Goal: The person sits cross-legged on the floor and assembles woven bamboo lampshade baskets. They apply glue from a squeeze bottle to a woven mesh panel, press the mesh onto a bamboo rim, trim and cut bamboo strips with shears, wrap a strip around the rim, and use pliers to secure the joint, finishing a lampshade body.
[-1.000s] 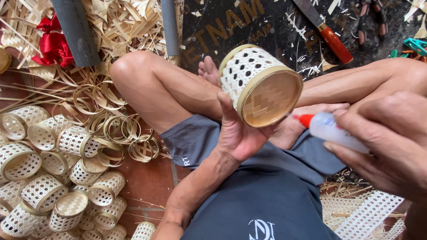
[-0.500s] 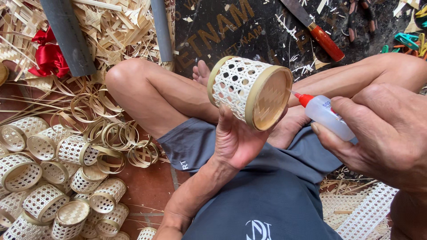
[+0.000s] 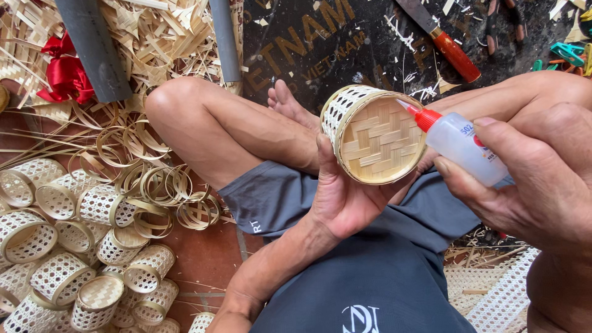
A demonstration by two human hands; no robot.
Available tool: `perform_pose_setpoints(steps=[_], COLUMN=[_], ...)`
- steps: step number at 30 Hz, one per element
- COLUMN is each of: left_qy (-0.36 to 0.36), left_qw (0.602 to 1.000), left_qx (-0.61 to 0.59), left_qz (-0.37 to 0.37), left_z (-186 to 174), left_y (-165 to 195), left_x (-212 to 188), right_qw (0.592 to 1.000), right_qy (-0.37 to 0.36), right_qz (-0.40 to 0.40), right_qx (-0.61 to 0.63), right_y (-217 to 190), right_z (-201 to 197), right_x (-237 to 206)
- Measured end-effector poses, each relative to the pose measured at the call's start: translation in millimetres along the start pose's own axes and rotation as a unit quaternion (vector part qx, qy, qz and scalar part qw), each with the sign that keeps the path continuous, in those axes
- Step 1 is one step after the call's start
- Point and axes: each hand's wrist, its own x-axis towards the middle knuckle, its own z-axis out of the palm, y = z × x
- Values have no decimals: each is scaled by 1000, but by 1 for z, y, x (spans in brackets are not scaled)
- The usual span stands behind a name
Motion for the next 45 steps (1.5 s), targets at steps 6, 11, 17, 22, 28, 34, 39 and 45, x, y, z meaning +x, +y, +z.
perform_pose_setpoints(steps=[6,11,17,22,28,34,39,45], left_qy=[-4,7,13,17,31,23,21,24], left_qw=[1000,999,995,994,994,993,990,989], left_qx=[2,40,57,59,35,22,12,22], left_qz=[2,26,76,85,100,115,137,147], left_z=[-7,-6,0,1,-5,-6,-4,0], left_y=[0,1,4,6,8,10,13,15], left_x=[3,1,3,3,3,5,7,6], right_qw=[990,983,991,990,987,986,982,980], right_qy=[-45,-34,-8,11,-1,6,12,25], right_qz=[127,140,80,93,107,94,104,117], right_qx=[-41,-110,-104,-107,-116,-140,-157,-158], right_y=[-16,-24,-21,-29,-31,-38,-43,-41], right_z=[4,7,12,20,19,25,33,38], right_x=[-22,-69,-69,-53,-51,-41,-40,-50])
